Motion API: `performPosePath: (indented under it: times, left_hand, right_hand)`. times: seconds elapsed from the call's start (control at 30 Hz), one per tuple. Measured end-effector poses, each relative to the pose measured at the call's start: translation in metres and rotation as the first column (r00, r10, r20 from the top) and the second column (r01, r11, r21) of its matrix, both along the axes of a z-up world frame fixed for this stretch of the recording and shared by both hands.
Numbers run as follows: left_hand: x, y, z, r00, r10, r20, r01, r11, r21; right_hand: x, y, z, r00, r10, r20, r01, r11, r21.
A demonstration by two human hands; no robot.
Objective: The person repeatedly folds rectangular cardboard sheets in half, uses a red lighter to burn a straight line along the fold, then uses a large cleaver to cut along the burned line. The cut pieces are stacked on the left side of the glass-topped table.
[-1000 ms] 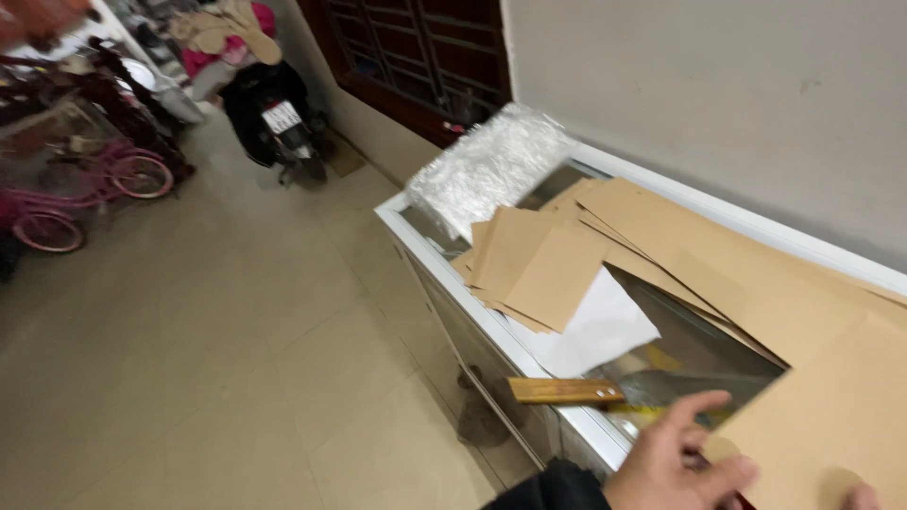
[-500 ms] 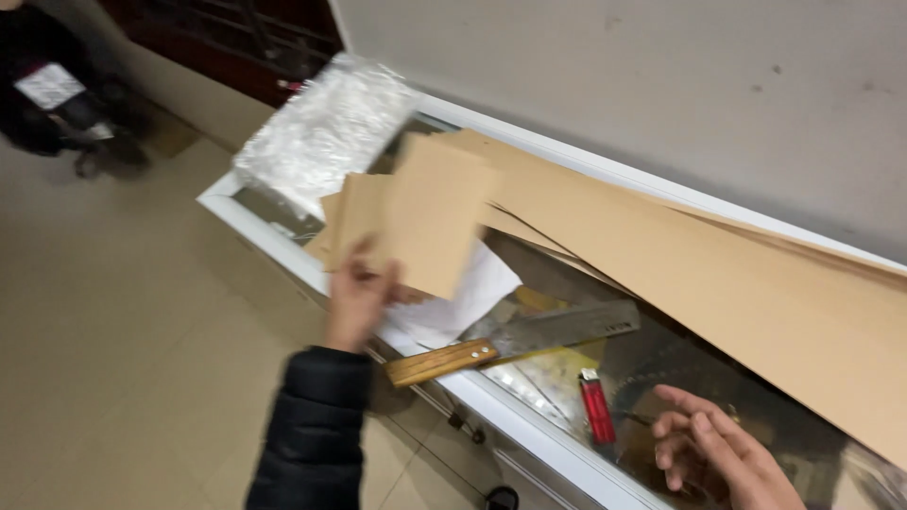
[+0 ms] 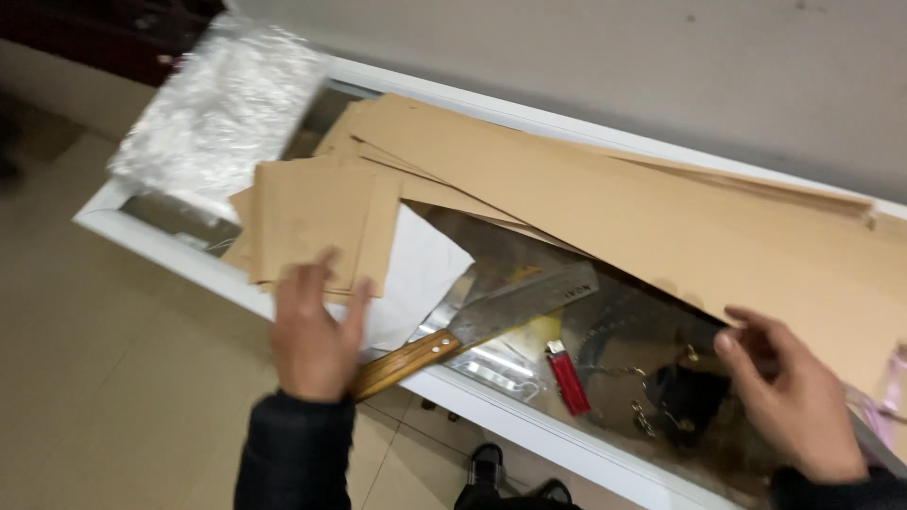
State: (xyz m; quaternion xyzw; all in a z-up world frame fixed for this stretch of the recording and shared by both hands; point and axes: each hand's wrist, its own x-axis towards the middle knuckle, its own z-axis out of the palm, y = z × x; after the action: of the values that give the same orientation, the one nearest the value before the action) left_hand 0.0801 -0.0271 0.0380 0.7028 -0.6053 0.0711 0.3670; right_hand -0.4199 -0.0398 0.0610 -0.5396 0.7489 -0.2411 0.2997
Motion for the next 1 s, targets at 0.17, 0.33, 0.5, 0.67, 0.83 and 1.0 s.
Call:
performPosePath:
  times: [0.17,0.33,0.5,0.67,0.83,1.0]
  left_hand:
    - [-0.046,0.019,0.002,0.939,-0.343,0.002,0.314,0.862,0.399]
    - [-0.038,0.018,-0.045,0.923,-0.383,0.045,0.336,0.855,0.394]
    - [-0.023,0.012,-0.074,0.916,-0.341,0.211,0.265,0.909,0.322]
    - [-0.016,0.003,-0.081,0.889,-0.282,0.360,0.140,0.917,0.372]
    - [-0.021,0.007,-0.084,0.873,-0.281,0.399,0.110,0.910,0.399]
    - [-0.027,0.014,-0.078,0.893,-0.293,0.341,0.128,0.893,0.431]
  right_hand:
    - [-0.041,-0.002,-0.025,0.962,-0.048,-0.267,-0.007,0.979,-0.202]
    - [-0.131,0.010,-0.054,0.817,-0.259,-0.515,0.040,0.916,-0.398]
    - [-0.165,0.008,-0.050,0.831,-0.437,-0.343,0.409,0.899,-0.154]
    - [-0.141,-0.018,-0.030,0.851,-0.456,-0.259,0.467,0.884,-0.021]
    - [-0.163,-0.032,-0.070,0.825,-0.539,-0.172,0.510,0.840,-0.183]
    - [-0.198,-0.054,-0.076,0.837,-0.539,-0.094,0.503,0.826,-0.257]
